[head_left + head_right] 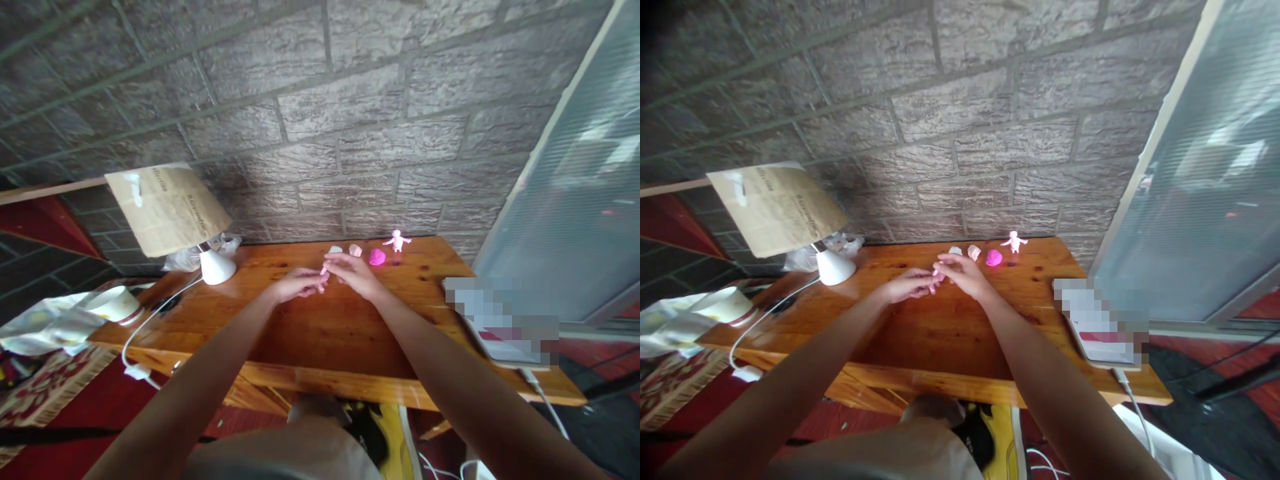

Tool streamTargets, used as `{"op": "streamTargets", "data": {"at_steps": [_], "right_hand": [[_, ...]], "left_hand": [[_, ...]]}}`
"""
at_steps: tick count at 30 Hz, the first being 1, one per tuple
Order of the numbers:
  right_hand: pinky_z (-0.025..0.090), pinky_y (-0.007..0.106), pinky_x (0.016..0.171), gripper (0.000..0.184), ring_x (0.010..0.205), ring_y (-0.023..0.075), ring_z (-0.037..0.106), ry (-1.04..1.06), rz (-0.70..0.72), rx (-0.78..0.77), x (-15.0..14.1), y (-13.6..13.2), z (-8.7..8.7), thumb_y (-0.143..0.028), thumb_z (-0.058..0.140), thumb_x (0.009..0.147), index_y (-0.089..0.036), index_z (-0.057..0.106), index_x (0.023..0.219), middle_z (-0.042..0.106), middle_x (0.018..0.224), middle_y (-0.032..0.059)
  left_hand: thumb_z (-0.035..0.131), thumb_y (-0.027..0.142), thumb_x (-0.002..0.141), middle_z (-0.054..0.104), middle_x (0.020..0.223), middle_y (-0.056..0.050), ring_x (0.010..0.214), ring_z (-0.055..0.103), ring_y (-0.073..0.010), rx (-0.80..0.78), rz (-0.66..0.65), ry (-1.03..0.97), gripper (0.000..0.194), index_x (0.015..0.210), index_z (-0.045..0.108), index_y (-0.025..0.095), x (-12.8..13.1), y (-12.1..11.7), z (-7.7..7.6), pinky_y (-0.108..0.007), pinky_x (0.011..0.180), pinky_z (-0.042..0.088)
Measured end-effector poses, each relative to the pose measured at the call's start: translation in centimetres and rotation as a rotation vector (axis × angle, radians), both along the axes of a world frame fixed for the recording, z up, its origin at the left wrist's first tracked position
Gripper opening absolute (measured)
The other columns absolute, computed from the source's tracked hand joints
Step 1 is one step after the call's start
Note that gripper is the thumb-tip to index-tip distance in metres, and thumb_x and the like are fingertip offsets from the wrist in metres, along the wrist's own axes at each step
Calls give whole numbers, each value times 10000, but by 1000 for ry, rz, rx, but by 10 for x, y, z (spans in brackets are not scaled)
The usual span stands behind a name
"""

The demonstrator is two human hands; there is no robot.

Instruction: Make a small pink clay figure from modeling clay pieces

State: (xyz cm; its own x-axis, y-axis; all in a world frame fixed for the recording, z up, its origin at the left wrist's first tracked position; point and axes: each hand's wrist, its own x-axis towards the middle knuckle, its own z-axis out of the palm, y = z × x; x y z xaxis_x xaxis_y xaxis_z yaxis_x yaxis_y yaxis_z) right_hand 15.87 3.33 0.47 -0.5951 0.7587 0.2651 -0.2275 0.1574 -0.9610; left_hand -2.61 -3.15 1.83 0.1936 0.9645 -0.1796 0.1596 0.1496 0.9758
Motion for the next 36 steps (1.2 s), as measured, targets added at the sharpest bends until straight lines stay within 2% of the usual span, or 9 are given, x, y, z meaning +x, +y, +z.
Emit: {"op": "streamTargets", "data": {"at_steps": [4,7,10,13,17,20,27,32,36], "right_hand": [[370,237,506,424,539,76,500,8,0,-40,0,6,-1,-491,829,658,-185,745,939,710,802,7],[386,245,547,392,588,99,544,-15,50,-68,-7,15,-8,-503,798,720,-188,748,949,702,744,8],[386,252,553,400,621,119,575,-14,86,-68,-14,20,-14,-518,798,726,-183,754,939,705,738,19],[379,253,550,390,604,109,547,-47,66,-70,-18,22,-17,-495,814,722,-179,765,945,703,745,15],[429,271,621,358,653,121,573,-30,38,-78,-20,17,-16,-494,791,753,-171,760,903,697,747,17],[436,277,624,371,660,133,587,-27,30,-121,-21,15,-16,-490,811,722,-175,756,912,693,731,15],[398,270,570,437,607,115,533,-60,-28,-98,-17,20,-19,-474,817,704,-189,769,1032,721,811,30],[407,268,571,407,590,104,517,-92,-50,-87,-19,20,-16,-462,813,712,-165,786,991,725,786,34],[463,280,619,358,637,127,594,0,-13,-79,-21,19,-15,-432,822,697,-171,789,940,730,772,28]], "left_hand": [[823,579,677,617,613,-30,431,326,-36,-69,-97,4,510,810,708,100,-5,11,0,-235,448,105],[838,582,651,572,590,2,442,315,-28,-23,-44,-125,525,807,712,97,-11,16,-5,-224,454,127],[835,553,673,602,611,-10,436,318,-27,42,-37,-110,487,803,727,97,-17,17,-8,-227,450,128],[776,566,742,620,625,-28,454,326,-32,145,8,-99,474,720,712,97,-20,18,-11,-228,462,149],[707,609,790,703,756,-89,476,331,-37,170,47,-131,520,698,691,97,-21,16,-16,-230,476,169],[734,579,778,667,680,-62,484,350,-45,168,81,-192,486,682,682,106,-21,16,-19,-228,488,194],[835,502,694,666,696,-38,505,415,-52,137,187,-238,429,888,758,128,-20,17,-17,-217,496,246],[784,529,752,647,676,-26,526,458,-71,236,226,-111,409,805,740,126,-15,9,-19,-222,485,295],[784,553,736,608,632,-7,532,460,-76,294,279,-104,431,797,727,130,-14,6,-21,-216,482,307]]}}
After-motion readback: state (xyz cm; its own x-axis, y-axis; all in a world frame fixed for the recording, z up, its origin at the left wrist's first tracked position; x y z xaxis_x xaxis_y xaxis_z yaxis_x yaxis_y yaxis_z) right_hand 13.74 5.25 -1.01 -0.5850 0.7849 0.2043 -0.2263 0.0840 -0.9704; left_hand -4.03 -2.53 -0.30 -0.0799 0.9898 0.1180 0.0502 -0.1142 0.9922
